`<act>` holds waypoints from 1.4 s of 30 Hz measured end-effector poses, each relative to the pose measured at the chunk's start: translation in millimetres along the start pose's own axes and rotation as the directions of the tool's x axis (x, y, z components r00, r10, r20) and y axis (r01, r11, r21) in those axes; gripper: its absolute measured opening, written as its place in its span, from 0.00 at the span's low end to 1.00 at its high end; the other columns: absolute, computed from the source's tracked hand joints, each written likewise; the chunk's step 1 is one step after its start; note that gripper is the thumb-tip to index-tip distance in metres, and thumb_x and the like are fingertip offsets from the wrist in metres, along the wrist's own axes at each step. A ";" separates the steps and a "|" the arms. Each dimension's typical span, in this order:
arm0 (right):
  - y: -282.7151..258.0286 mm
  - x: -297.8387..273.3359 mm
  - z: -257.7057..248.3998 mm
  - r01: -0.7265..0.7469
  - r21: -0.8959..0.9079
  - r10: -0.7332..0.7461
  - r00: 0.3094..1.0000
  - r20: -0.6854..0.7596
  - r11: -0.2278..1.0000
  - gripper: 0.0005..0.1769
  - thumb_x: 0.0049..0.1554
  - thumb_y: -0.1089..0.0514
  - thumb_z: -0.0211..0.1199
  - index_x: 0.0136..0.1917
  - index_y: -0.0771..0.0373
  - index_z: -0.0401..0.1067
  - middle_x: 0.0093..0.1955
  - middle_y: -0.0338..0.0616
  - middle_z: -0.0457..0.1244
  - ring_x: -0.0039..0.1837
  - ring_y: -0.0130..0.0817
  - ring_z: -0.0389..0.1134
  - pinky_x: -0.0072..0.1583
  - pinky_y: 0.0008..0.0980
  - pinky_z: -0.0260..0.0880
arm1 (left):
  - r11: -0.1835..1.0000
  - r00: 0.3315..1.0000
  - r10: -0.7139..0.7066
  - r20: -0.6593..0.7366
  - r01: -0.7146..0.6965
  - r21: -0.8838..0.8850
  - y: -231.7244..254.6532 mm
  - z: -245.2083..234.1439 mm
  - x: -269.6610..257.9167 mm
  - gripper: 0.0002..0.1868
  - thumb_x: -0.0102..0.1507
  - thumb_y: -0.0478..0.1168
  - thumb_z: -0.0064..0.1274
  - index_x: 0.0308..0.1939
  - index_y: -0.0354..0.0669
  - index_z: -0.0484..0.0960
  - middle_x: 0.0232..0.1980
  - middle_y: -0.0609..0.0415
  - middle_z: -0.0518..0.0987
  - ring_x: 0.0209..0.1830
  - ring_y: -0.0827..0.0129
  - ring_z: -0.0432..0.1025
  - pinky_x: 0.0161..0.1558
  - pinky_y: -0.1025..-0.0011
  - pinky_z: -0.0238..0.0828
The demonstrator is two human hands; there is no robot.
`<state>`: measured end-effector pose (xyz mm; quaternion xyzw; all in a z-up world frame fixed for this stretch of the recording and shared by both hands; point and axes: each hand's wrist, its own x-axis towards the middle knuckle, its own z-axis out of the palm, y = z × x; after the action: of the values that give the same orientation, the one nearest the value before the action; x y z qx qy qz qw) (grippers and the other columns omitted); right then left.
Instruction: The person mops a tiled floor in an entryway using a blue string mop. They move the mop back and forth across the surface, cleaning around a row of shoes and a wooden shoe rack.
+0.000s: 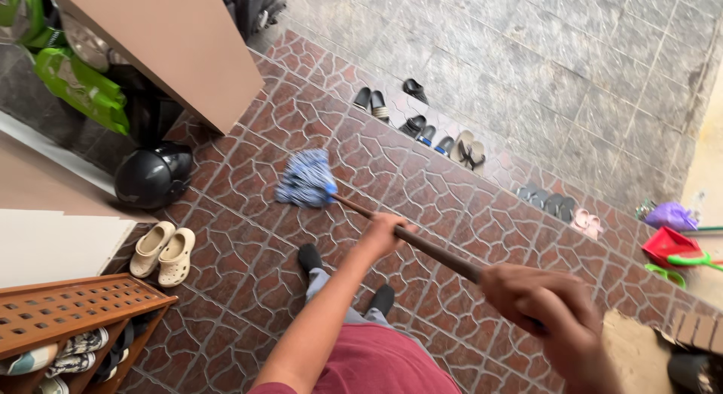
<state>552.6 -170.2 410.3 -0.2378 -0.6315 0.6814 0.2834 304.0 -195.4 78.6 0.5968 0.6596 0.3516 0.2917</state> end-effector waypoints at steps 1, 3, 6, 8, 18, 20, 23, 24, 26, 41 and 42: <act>-11.1 -10.7 -9.5 -0.076 -0.020 0.076 0.997 0.002 0.997 0.15 0.53 0.64 0.47 0.26 0.64 0.52 0.28 0.41 0.45 0.36 0.36 0.45 0.45 0.42 0.56 | 0.990 0.999 0.023 0.045 -0.016 -0.143 14.0 17.1 -3.1 0.13 0.62 0.48 0.62 0.28 0.45 0.83 0.30 0.46 0.80 0.32 0.51 0.76 0.42 0.57 0.73; -34.3 -28.0 -22.4 -0.161 -0.094 0.167 0.984 0.061 0.982 0.16 0.53 0.63 0.50 0.25 0.65 0.54 0.29 0.42 0.45 0.35 0.37 0.47 0.45 0.43 0.56 | 0.982 0.990 0.088 0.115 -0.067 -0.176 44.3 53.0 -10.7 0.15 0.64 0.51 0.60 0.29 0.46 0.85 0.31 0.46 0.81 0.33 0.50 0.77 0.39 0.57 0.73; -64.6 -36.4 -36.2 -0.021 -0.299 0.131 0.927 0.353 0.954 0.13 0.50 0.59 0.51 0.26 0.65 0.62 0.28 0.44 0.58 0.37 0.38 0.61 0.52 0.44 0.69 | 0.982 0.941 0.118 0.318 -0.063 -0.175 82.9 89.0 -26.4 0.21 0.68 0.58 0.56 0.30 0.49 0.87 0.31 0.46 0.81 0.34 0.49 0.76 0.40 0.58 0.73; -57.7 -39.6 -24.6 -0.003 -0.322 0.140 0.904 0.404 0.947 0.14 0.50 0.56 0.53 0.27 0.66 0.62 0.29 0.46 0.60 0.40 0.40 0.67 0.53 0.43 0.70 | 0.984 0.896 0.075 0.437 0.004 -0.178 105.7 101.1 -37.3 0.20 0.66 0.60 0.56 0.32 0.50 0.87 0.31 0.46 0.81 0.32 0.49 0.75 0.39 0.58 0.73; -37.2 -42.0 -12.7 0.212 -0.216 -0.103 0.898 0.428 0.953 0.30 0.64 0.46 0.56 0.25 0.64 0.60 0.27 0.41 0.64 0.40 0.37 0.74 0.63 0.53 0.66 | 0.998 0.900 0.047 0.433 -0.023 -0.060 123.2 75.6 -55.9 0.18 0.63 0.61 0.56 0.34 0.54 0.87 0.32 0.50 0.82 0.37 0.51 0.79 0.43 0.57 0.75; -41.5 -33.7 -10.0 0.264 -0.214 -0.159 0.898 0.411 0.941 0.29 0.64 0.48 0.58 0.25 0.63 0.61 0.26 0.41 0.63 0.39 0.35 0.76 0.61 0.52 0.67 | 1.000 0.909 0.017 0.417 -0.020 0.001 116.4 62.9 -50.0 0.21 0.65 0.61 0.55 0.31 0.52 0.87 0.32 0.50 0.83 0.37 0.51 0.78 0.43 0.56 0.74; -40.7 -12.9 -10.2 0.271 -0.054 -0.218 0.863 0.457 0.961 0.28 0.66 0.50 0.51 0.27 0.64 0.63 0.29 0.45 0.63 0.39 0.37 0.75 0.59 0.50 0.70 | 1.000 0.937 0.015 0.350 -0.024 0.020 98.6 35.0 -34.0 0.21 0.64 0.61 0.53 0.30 0.52 0.87 0.33 0.51 0.83 0.37 0.50 0.78 0.43 0.55 0.73; -38.9 -5.7 -10.6 0.252 0.026 -0.233 0.845 0.481 0.967 0.29 0.68 0.50 0.48 0.28 0.64 0.64 0.30 0.47 0.64 0.40 0.39 0.74 0.59 0.50 0.72 | 1.000 0.947 0.020 0.321 -0.025 0.012 91.5 24.1 -29.1 0.21 0.64 0.61 0.53 0.30 0.53 0.87 0.33 0.51 0.83 0.37 0.50 0.78 0.43 0.55 0.73; -30.2 3.2 -2.9 0.183 0.048 -0.187 0.902 0.389 0.982 0.28 0.65 0.48 0.52 0.28 0.66 0.69 0.30 0.48 0.66 0.39 0.41 0.72 0.53 0.47 0.71 | 0.997 0.951 -0.053 0.304 0.033 0.070 72.7 -1.0 -19.3 0.21 0.63 0.62 0.53 0.29 0.53 0.86 0.32 0.50 0.82 0.37 0.51 0.78 0.44 0.56 0.74; 108.6 152.1 107.4 0.207 0.095 -0.221 0.960 0.172 0.974 0.19 0.56 0.51 0.49 0.30 0.66 0.63 0.35 0.46 0.57 0.44 0.39 0.60 0.52 0.39 0.63 | 0.899 0.924 -0.279 -0.260 0.347 0.268 -106.4 -147.9 21.9 0.38 0.54 0.45 0.67 0.65 0.48 0.68 0.69 0.46 0.68 0.73 0.48 0.59 0.69 0.53 0.54; 120.3 162.6 111.7 0.183 0.095 -0.199 0.962 0.188 0.978 0.18 0.55 0.53 0.49 0.29 0.66 0.60 0.35 0.45 0.56 0.43 0.38 0.59 0.51 0.37 0.63 | 0.897 0.914 -0.292 -0.281 0.364 0.252 -104.4 -153.6 20.6 0.38 0.55 0.44 0.66 0.67 0.47 0.66 0.70 0.45 0.67 0.73 0.47 0.59 0.70 0.53 0.54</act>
<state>348.0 -144.6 306.0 -0.0964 -0.6497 0.6947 0.2932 117.3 -197.0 84.1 0.4672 0.8267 0.2616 0.1730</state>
